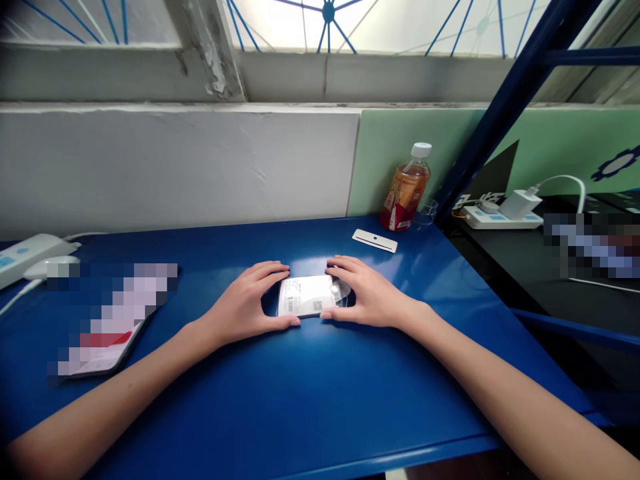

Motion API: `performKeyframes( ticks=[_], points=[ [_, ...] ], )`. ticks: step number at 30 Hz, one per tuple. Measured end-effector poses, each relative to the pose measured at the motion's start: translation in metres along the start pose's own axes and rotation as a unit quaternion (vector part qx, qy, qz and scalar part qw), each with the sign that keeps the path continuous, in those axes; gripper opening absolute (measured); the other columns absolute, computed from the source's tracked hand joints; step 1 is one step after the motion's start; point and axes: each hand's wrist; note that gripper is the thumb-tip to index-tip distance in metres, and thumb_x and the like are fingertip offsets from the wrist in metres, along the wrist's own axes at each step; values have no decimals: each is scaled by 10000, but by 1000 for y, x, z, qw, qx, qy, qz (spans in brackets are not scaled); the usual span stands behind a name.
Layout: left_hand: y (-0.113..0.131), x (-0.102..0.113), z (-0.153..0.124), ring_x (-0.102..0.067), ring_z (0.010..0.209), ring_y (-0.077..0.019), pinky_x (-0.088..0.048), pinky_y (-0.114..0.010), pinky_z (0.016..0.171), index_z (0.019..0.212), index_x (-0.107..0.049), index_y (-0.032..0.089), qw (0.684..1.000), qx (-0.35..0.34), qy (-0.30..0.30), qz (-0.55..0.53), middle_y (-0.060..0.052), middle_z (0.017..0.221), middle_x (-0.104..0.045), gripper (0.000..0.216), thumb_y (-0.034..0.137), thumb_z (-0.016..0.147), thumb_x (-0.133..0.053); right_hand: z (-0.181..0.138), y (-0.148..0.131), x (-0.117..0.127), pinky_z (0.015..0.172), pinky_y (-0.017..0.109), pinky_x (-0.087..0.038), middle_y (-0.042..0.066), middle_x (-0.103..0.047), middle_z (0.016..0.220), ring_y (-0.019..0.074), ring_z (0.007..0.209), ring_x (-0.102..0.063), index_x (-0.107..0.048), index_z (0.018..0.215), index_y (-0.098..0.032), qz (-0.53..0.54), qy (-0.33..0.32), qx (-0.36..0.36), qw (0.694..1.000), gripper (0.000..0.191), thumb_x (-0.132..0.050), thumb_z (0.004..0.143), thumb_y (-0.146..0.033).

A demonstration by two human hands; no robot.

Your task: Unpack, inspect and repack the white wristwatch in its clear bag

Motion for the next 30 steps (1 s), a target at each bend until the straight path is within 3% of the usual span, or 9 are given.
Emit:
performKeyframes(
  ticks=[7, 11, 30],
  points=[
    [4, 3, -1, -476, 1309, -384, -412, -552, 1074, 1374, -527, 116, 999, -23, -25, 5, -212, 1382, -550, 766, 605, 803, -674, -1, -2, -3, 1090, 549, -421, 222, -513, 1437, 375, 1353, -464, -572, 1346, -141, -4, 15, 20, 1000, 729, -712, 783, -584],
    [4, 4, -3, -430, 1355, -369, -403, -545, 1083, 1403, -522, 182, 998, -48, -48, 4, -178, 1434, -512, 628, 515, 879, -615, -2, -6, -6, 1078, 539, -434, 220, -536, 1411, 365, 1345, -469, -553, 1359, -138, -10, 18, 32, 999, 699, -672, 824, -572],
    [4, 4, 0, -454, 1335, -386, -416, -553, 1071, 1335, -581, 198, 998, -37, -51, -25, -174, 1391, -547, 597, 454, 810, -704, -1, -10, -7, 1064, 543, -450, 162, -614, 1343, 325, 1297, -518, -582, 1333, -166, -16, 31, 33, 999, 401, -437, 990, -313]
  ],
)
Point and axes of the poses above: each hand's wrist, its own z-axis towards the middle knuckle, its own x-axis out of the back of the hand, y = z × x
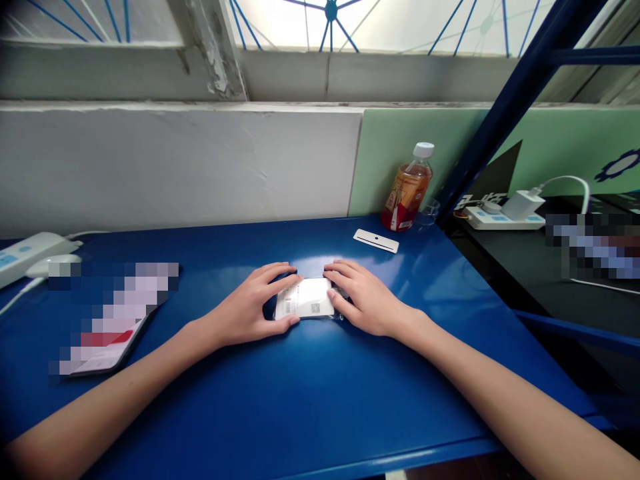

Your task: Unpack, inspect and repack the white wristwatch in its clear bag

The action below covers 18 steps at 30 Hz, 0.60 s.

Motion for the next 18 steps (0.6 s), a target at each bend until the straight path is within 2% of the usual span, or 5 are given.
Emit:
performKeyframes(
  ticks=[7, 18],
  points=[
    [-1, -1, 0, -451, 1334, -389, -410, -552, 1073, 1330, -583, 185, 1000, -1, -3, -1, -180, 1402, -535, 596, 454, 811, -699, 0, -2, 2, 1127, 584, -375, 120, -562, 1433, 357, 1420, -368, -610, 1317, -145, -10, -40, 5, 999, 414, -361, 1012, -275],
    [4, -1, 2, -464, 1321, -373, -400, -538, 1080, 1279, -609, 159, 1000, -6, -1, 1, -178, 1359, -573, 553, 447, 813, -682, 2, 3, 8, 1167, 546, -336, 62, -520, 1481, 309, 1453, -331, -577, 1365, -202, 51, -73, 1, 996, 430, -325, 1037, -317]
  ],
)
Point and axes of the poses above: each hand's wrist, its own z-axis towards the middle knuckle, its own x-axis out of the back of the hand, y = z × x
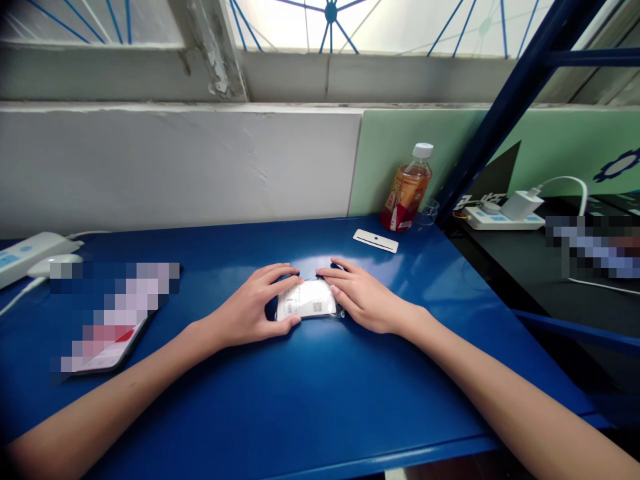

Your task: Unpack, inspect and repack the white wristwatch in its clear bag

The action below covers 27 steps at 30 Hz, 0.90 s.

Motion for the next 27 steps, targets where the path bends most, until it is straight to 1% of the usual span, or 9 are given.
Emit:
performKeyframes(
  ticks=[5, 9, 16, 20, 22, 24, 25, 27],
  points=[
    [-1, 0, 0, -465, 1321, -367, -394, -519, 1088, 1271, -615, 157, 1000, 4, -2, 4, -177, 1359, -571, 553, 448, 806, -684, 0, -1, 3, 1168, 560, -323, 75, -503, 1494, 316, 1458, -319, -567, 1376, -189, 19, -15, -7, 1000, 446, -316, 1037, -334],
    [-1, 1, 0, -462, 1322, -363, -383, -513, 1097, 1279, -614, 147, 1000, 9, -11, 7, -178, 1364, -564, 579, 460, 798, -687, 0, 0, 2, 1178, 546, -308, 87, -491, 1502, 303, 1452, -333, -554, 1383, -167, 27, -22, -4, 999, 459, -306, 1041, -348],
    [-3, 3, 2, -481, 1309, -342, -386, -497, 1098, 1277, -604, 166, 1000, 5, -11, -5, -150, 1366, -571, 556, 420, 789, -688, 0, 11, 3, 1159, 537, -344, 109, -512, 1482, 292, 1429, -383, -544, 1388, -172, 48, 4, 18, 999, 445, -315, 1037, -322],
    [-3, 3, 1, -485, 1308, -346, -394, -497, 1093, 1274, -580, 172, 1000, 0, -2, -13, -148, 1350, -583, 567, 409, 772, -694, -1, 16, 4, 1153, 540, -347, 139, -511, 1477, 305, 1415, -404, -536, 1400, -157, 33, 1, 19, 999, 445, -365, 1023, -319],
    [-2, 3, 0, -496, 1295, -348, -401, -497, 1089, 1267, -564, 162, 1000, -4, 4, -16, -150, 1327, -595, 571, 404, 766, -693, -1, 17, 5, 1141, 527, -367, 145, -505, 1478, 301, 1393, -435, -523, 1413, -170, 26, 12, 12, 1000, 441, -409, 1004, -289],
    [-2, 3, -1, -504, 1284, -347, -408, -498, 1085, 1251, -550, 157, 1000, -8, 10, -18, -150, 1308, -602, 556, 396, 767, -684, -2, 18, 6, 1112, 501, -411, 132, -510, 1468, 290, 1355, -480, -536, 1401, -202, 21, 38, 12, 999, 442, -465, 966, -225],
    [-2, 2, -1, -504, 1283, -346, -411, -497, 1083, 1240, -544, 156, 1000, -8, 10, -18, -153, 1305, -600, 542, 391, 770, -676, -2, 18, 6, 1095, 488, -432, 125, -520, 1455, 285, 1333, -501, -565, 1372, -216, 17, 51, 16, 998, 438, -490, 941, -190],
    [-2, 1, -1, -492, 1292, -347, -417, -496, 1080, 1220, -533, 150, 1000, -2, 8, -15, -164, 1310, -589, 518, 381, 774, -662, -2, 19, 7, 1067, 473, -458, 117, -559, 1404, 284, 1295, -531, -655, 1248, -224, 3, 74, 27, 997, 382, -534, 895, -146]
  ],
)
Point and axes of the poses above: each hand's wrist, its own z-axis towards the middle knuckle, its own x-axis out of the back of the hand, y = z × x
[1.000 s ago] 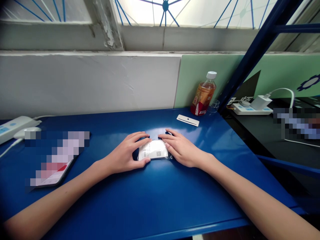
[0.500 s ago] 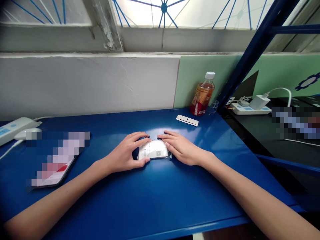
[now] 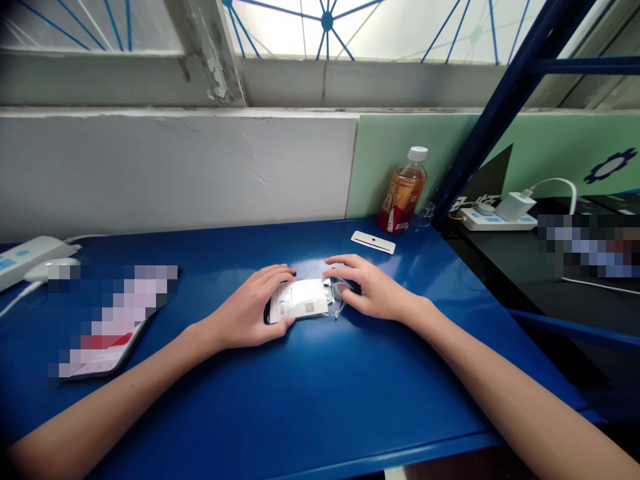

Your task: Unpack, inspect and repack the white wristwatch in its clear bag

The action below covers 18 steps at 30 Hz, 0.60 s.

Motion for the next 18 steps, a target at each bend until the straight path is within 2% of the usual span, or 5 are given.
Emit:
performKeyframes(
  ticks=[3, 5, 9, 12, 18],
  points=[
    [0, -1, 0, -453, 1325, -354, -410, -500, 1090, 1223, -517, 132, 1000, 14, -10, 12, -190, 1340, -558, 516, 369, 782, -640, 1, 1, 1, 1037, 476, -476, 119, -624, 1298, 293, 1240, -562, -733, 1049, -220, -21, 20, 1, 1000, 230, -596, 871, -171],
    [0, -2, 0, -428, 1348, -362, -396, -508, 1104, 1246, -505, 108, 999, 21, -19, 23, -211, 1359, -538, 533, 358, 790, -622, 2, 2, 0, 1017, 476, -489, 122, -644, 1252, 296, 1212, -576, -743, 1009, -220, -20, 25, -11, 999, 180, -626, 872, -217],
    [0, -2, -2, -376, 1393, -369, -354, -525, 1137, 1372, -428, 70, 999, 23, -30, 37, -230, 1431, -478, 626, 355, 836, -582, 2, 2, -3, 1017, 464, -490, 127, -647, 1237, 292, 1211, -576, -750, 1025, -215, 1, 21, -14, 1000, 185, -652, 875, -263],
    [0, -3, -3, -322, 1426, -384, -334, -552, 1141, 1446, -376, 89, 998, 26, -39, 45, -226, 1498, -414, 692, 460, 891, -560, 2, 0, -4, 1022, 468, -488, 137, -646, 1245, 298, 1223, -573, -745, 1075, -209, 7, 14, -2, 1000, 226, -655, 877, -272],
    [-1, -4, -2, -358, 1409, -381, -365, -557, 1112, 1371, -484, 141, 998, 37, -30, 41, -214, 1468, -458, 584, 537, 942, -508, 2, -5, -4, 1046, 488, -470, 133, -617, 1312, 304, 1266, -546, -714, 1160, -216, 8, 1, 6, 1000, 343, -653, 825, -175]
  ],
)
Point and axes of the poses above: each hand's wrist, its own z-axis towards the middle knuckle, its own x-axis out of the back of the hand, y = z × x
